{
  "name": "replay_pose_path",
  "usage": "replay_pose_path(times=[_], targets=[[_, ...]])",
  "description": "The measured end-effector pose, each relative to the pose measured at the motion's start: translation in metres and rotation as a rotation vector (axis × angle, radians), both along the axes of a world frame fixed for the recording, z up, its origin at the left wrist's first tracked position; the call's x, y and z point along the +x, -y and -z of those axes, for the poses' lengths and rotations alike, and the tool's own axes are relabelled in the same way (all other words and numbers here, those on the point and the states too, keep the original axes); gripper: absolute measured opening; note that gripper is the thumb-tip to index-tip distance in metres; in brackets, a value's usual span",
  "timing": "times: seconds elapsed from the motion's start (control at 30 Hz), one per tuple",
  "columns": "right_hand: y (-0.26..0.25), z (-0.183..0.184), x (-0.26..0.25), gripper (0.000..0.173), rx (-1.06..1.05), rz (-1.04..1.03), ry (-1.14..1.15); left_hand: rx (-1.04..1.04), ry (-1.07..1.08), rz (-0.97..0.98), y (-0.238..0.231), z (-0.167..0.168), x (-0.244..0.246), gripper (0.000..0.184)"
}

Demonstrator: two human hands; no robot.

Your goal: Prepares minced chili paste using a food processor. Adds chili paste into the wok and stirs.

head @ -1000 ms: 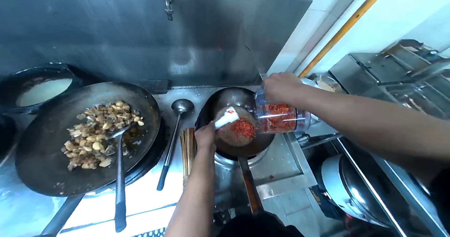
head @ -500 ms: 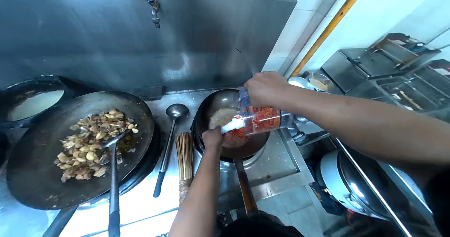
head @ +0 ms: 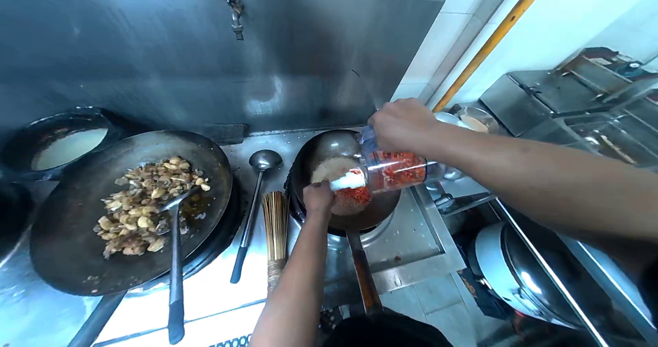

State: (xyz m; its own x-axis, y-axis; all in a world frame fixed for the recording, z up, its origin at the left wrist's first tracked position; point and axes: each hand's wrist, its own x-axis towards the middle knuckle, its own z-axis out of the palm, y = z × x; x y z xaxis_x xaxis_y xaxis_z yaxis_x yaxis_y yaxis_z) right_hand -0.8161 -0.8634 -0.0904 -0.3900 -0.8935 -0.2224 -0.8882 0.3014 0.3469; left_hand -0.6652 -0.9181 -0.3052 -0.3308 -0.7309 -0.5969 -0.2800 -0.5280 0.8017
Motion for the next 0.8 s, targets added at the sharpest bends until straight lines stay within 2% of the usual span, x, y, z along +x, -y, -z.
replay_pose_path(times=[0.1, 0.17, 0.27, 0.37, 0.5, 0.57, 0.7, 0.8], targets=[[-0.008, -0.007, -0.019, 0.022, -0.034, 0.124, 0.053, -0.011, -0.113, -0.010, 0.002, 0.000, 0.004, 0.031], [-0.012, -0.002, -0.023, 0.022, -0.009, 0.098, -0.001, -0.051, -0.129, -0.003, 0.005, 0.001, 0.010, 0.030], [-0.019, 0.005, -0.018, 0.015, 0.047, 0.072, -0.043, -0.184, -0.092, 0.088, 0.007, 0.008, 0.012, 0.036], [-0.022, 0.007, -0.013, 0.016, 0.036, 0.063, -0.022, -0.267, -0.036, 0.239, -0.002, 0.011, -0.002, 0.036], [-0.025, 0.009, -0.025, 0.019, 0.003, 0.127, 0.036, -0.287, 0.039, 0.248, 0.003, 0.009, -0.002, 0.034], [-0.029, 0.010, -0.029, 0.019, 0.006, 0.150, 0.014, -0.263, 0.073, 0.202, 0.010, 0.007, 0.008, 0.034], [-0.038, 0.015, -0.027, 0.021, -0.005, 0.116, -0.022, -0.116, -0.007, 0.154, 0.004, 0.005, 0.007, 0.036], [-0.038, 0.010, -0.026, 0.022, -0.048, 0.175, 0.052, 0.119, -0.095, 0.140, -0.014, 0.002, -0.005, 0.034]])
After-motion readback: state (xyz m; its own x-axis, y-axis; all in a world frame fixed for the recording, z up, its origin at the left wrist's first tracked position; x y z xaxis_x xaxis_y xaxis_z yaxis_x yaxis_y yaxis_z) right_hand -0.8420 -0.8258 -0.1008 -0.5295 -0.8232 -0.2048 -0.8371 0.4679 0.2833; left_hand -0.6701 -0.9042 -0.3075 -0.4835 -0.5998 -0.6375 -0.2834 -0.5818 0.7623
